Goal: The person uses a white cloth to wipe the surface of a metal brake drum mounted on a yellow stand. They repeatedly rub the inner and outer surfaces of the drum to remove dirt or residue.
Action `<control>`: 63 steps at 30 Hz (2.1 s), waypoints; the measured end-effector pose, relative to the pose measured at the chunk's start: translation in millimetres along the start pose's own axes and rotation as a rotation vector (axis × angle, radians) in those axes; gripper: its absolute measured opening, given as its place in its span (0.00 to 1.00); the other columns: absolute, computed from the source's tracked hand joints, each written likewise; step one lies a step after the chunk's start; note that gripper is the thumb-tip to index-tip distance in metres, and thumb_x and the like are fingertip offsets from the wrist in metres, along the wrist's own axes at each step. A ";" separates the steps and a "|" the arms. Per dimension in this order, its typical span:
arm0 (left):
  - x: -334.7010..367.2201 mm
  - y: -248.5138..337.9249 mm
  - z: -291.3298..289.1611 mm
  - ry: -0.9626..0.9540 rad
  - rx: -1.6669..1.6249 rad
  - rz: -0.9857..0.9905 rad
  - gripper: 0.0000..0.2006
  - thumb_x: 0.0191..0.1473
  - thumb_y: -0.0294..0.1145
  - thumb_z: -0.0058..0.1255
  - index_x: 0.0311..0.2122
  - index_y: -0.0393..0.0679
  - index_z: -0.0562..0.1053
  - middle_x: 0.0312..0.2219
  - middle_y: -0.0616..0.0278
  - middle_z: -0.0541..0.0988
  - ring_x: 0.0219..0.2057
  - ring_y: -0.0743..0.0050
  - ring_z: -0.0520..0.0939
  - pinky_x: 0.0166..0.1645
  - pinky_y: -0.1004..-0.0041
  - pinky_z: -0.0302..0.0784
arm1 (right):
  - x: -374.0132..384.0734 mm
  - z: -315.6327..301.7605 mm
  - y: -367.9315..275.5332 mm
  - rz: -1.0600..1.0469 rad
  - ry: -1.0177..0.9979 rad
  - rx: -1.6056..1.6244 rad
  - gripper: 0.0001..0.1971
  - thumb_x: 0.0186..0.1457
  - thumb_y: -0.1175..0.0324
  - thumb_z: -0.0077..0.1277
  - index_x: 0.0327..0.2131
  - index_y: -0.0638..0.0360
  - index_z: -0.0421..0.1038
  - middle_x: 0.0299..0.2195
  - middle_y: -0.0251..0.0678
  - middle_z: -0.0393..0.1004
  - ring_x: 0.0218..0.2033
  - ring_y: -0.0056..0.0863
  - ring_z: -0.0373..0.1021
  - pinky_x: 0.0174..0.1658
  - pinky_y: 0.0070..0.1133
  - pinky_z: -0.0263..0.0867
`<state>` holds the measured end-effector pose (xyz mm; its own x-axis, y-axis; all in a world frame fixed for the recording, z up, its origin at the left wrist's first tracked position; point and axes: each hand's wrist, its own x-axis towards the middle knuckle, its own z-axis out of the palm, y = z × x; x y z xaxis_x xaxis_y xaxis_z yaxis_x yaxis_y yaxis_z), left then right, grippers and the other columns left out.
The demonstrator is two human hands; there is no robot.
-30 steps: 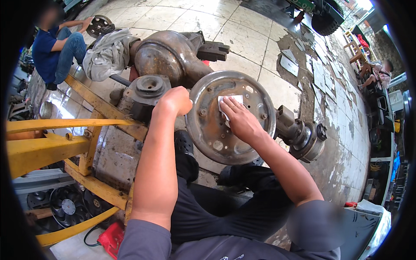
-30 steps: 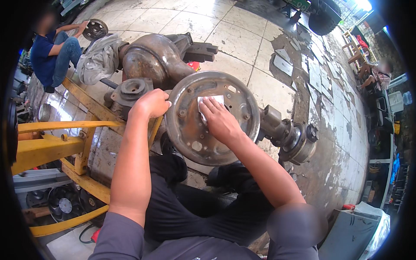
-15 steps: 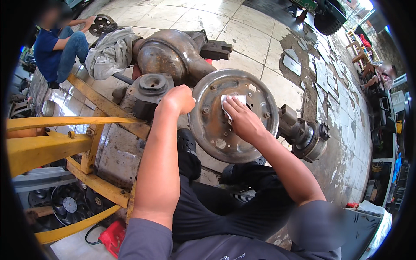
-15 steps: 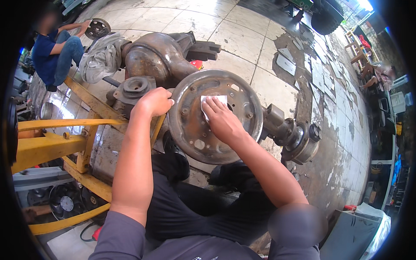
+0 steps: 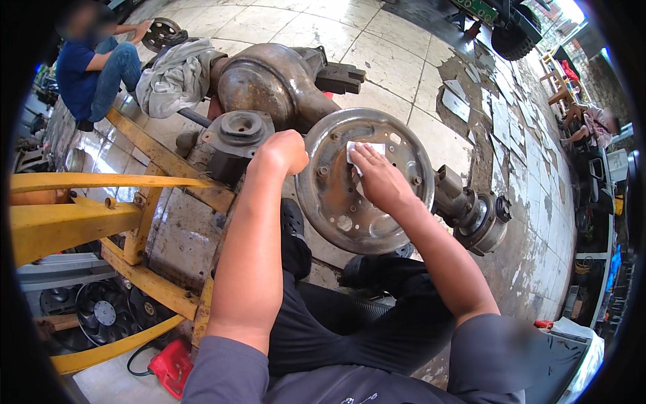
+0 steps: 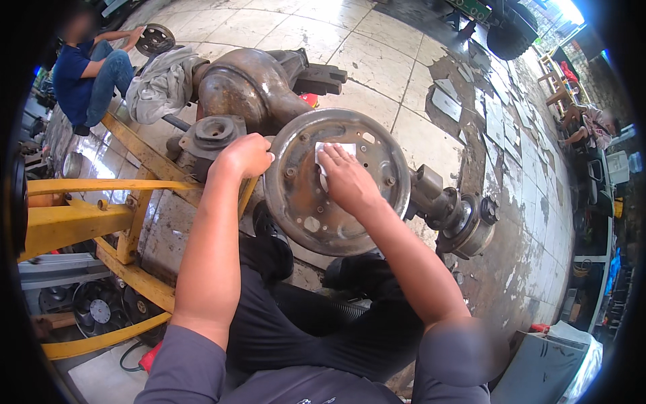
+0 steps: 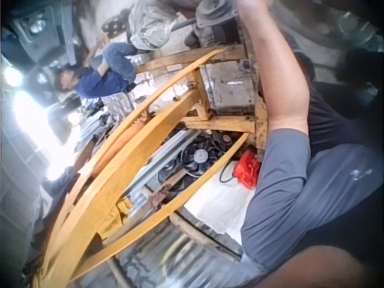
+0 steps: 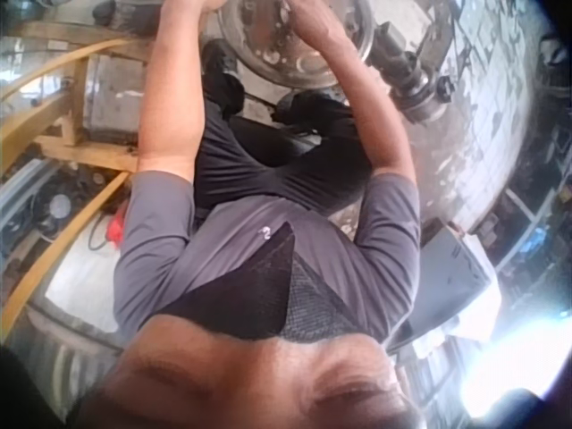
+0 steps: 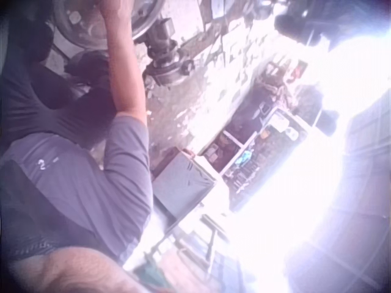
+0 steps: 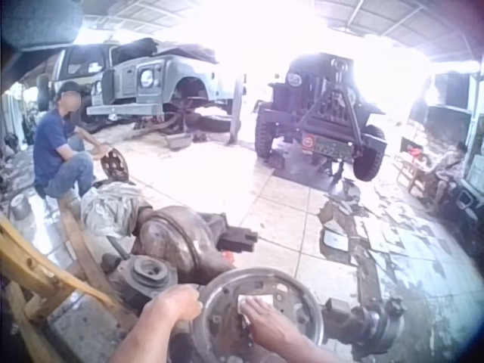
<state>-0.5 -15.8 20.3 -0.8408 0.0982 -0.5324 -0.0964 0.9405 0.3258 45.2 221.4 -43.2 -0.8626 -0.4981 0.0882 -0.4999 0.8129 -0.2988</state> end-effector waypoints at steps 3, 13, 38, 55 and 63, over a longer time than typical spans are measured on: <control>0.3 -7.9 1.8 0.014 0.001 0.046 0.15 0.53 0.26 0.47 0.45 0.39 0.80 0.46 0.44 0.80 0.49 0.44 0.80 0.52 0.57 0.77 | -0.6 -27.8 4.4 0.059 0.049 0.024 0.23 0.59 0.78 0.41 0.59 0.64 0.64 0.62 0.53 0.64 0.67 0.43 0.57 0.69 0.33 0.52; 5.6 -4.6 1.0 -0.055 0.020 0.019 0.17 0.60 0.39 0.49 0.46 0.38 0.78 0.48 0.45 0.79 0.53 0.46 0.77 0.58 0.58 0.72 | -10.8 10.7 13.7 0.013 0.007 -0.103 0.25 0.60 0.76 0.41 0.62 0.64 0.60 0.65 0.49 0.59 0.68 0.46 0.54 0.68 0.39 0.53; 1.7 -5.0 1.8 -0.010 0.006 0.023 0.16 0.60 0.38 0.50 0.46 0.38 0.79 0.46 0.45 0.80 0.50 0.46 0.79 0.55 0.58 0.73 | -7.6 7.6 0.3 0.020 -0.003 -0.100 0.26 0.59 0.77 0.39 0.62 0.64 0.60 0.65 0.48 0.60 0.68 0.45 0.54 0.68 0.39 0.54; 4.0 -5.3 1.1 -0.025 -0.010 0.011 0.17 0.54 0.29 0.47 0.47 0.38 0.78 0.49 0.43 0.78 0.52 0.45 0.79 0.55 0.57 0.75 | -5.2 10.3 3.6 0.031 -0.015 -0.091 0.27 0.59 0.77 0.38 0.63 0.63 0.59 0.66 0.47 0.58 0.69 0.43 0.51 0.69 0.38 0.51; 0.9 -3.2 -1.4 -0.029 -0.012 -0.007 0.17 0.54 0.28 0.47 0.47 0.38 0.78 0.49 0.43 0.78 0.52 0.44 0.78 0.55 0.58 0.75 | -5.4 4.1 2.4 0.016 -0.016 -0.120 0.27 0.58 0.77 0.39 0.63 0.63 0.59 0.66 0.47 0.59 0.68 0.44 0.53 0.68 0.39 0.53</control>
<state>-1.7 -19.1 19.9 -0.8244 0.1015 -0.5568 -0.1085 0.9372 0.3314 49.0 224.9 -48.3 -0.8696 -0.4889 0.0692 -0.4928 0.8504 -0.1843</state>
